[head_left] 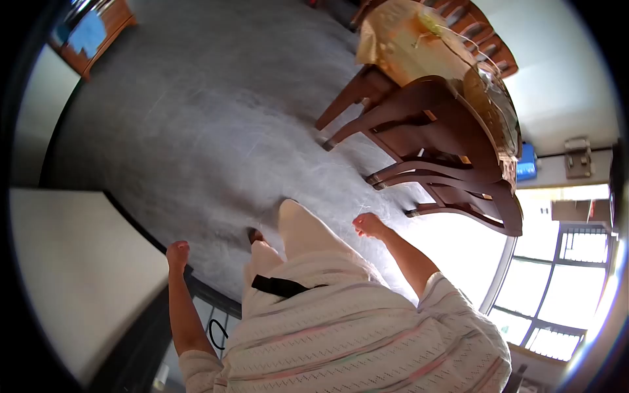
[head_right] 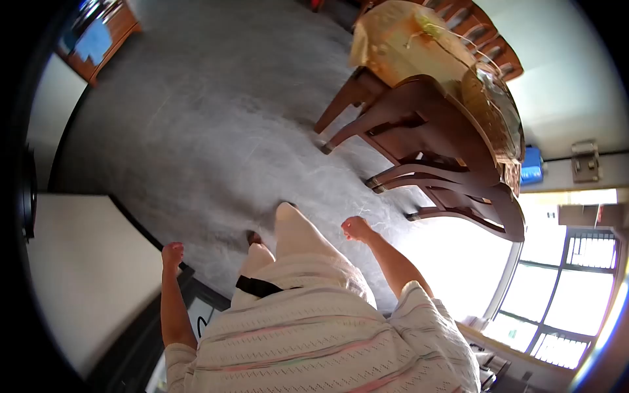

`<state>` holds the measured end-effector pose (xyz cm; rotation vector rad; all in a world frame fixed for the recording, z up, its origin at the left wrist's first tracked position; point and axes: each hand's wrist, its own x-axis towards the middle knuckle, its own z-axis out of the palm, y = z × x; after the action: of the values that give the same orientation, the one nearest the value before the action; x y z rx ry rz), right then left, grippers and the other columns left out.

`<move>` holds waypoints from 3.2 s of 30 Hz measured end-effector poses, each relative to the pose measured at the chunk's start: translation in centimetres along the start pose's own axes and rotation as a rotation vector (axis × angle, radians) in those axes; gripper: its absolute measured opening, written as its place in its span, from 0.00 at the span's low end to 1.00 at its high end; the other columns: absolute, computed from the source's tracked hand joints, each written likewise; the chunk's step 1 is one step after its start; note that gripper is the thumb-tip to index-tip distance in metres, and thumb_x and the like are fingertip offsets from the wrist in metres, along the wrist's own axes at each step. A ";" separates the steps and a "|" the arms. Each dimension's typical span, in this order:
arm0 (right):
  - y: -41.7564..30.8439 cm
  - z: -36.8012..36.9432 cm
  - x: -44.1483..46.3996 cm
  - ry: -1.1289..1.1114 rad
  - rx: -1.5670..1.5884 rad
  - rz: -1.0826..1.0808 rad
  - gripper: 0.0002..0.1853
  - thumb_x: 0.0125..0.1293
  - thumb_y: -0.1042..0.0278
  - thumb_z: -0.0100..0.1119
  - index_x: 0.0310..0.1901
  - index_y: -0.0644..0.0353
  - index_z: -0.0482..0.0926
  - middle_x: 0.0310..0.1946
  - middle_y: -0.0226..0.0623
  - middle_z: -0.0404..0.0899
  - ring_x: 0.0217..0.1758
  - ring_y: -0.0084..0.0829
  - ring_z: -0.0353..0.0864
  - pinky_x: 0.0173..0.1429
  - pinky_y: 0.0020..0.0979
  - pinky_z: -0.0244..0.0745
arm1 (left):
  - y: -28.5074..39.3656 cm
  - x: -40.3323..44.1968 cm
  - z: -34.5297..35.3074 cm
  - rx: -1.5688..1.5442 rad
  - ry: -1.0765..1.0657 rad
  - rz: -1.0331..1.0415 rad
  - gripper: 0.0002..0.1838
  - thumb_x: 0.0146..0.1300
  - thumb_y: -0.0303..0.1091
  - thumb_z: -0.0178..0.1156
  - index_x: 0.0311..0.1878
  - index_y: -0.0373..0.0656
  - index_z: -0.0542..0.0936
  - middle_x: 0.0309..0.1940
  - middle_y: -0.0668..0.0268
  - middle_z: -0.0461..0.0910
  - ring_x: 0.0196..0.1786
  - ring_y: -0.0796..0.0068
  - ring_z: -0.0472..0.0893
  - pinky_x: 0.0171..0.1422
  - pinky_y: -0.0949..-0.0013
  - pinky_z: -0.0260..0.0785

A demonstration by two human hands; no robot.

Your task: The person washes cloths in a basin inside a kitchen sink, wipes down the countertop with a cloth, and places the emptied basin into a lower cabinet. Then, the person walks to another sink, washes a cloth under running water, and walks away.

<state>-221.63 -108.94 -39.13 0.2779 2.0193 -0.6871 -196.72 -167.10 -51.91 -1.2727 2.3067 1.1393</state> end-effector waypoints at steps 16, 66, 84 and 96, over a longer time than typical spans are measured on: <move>-11.5 -13.6 9.3 0.055 0.183 -0.032 0.08 0.59 0.67 0.51 0.38 0.58 0.75 0.22 0.31 0.76 0.19 0.21 0.76 0.16 0.22 0.63 | 25.7 9.6 0.0 0.245 -0.089 0.235 0.12 0.47 0.36 0.58 0.35 0.43 0.82 0.33 0.59 0.81 0.39 0.60 0.79 0.44 0.63 0.70; -78.7 -50.3 53.7 0.001 -0.031 -0.043 0.12 0.58 0.67 0.52 0.43 0.58 0.75 0.27 0.30 0.78 0.23 0.20 0.76 0.22 0.21 0.68 | 68.3 63.2 -10.1 0.001 -0.123 0.012 0.09 0.45 0.34 0.60 0.33 0.47 0.82 0.30 0.60 0.81 0.36 0.61 0.80 0.41 0.66 0.71; -91.9 -54.5 63.7 -0.046 0.080 0.149 0.10 0.58 0.68 0.52 0.41 0.56 0.75 0.27 0.30 0.79 0.25 0.21 0.78 0.24 0.27 0.70 | 90.4 95.9 -22.6 0.100 -0.063 0.111 0.09 0.49 0.35 0.53 0.32 0.47 0.81 0.33 0.57 0.80 0.41 0.58 0.78 0.46 0.61 0.70; -107.9 -74.8 78.4 -0.048 -0.011 0.083 0.11 0.58 0.69 0.51 0.43 0.57 0.74 0.27 0.32 0.78 0.22 0.22 0.76 0.22 0.25 0.70 | 108.6 109.8 -20.2 0.037 -0.096 -0.007 0.08 0.47 0.36 0.59 0.31 0.47 0.81 0.33 0.59 0.80 0.40 0.59 0.79 0.45 0.62 0.71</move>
<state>-365.65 -160.44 -38.02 0.3334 1.9540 -0.6255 -345.01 -214.23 -45.16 -1.1857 2.2410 1.1250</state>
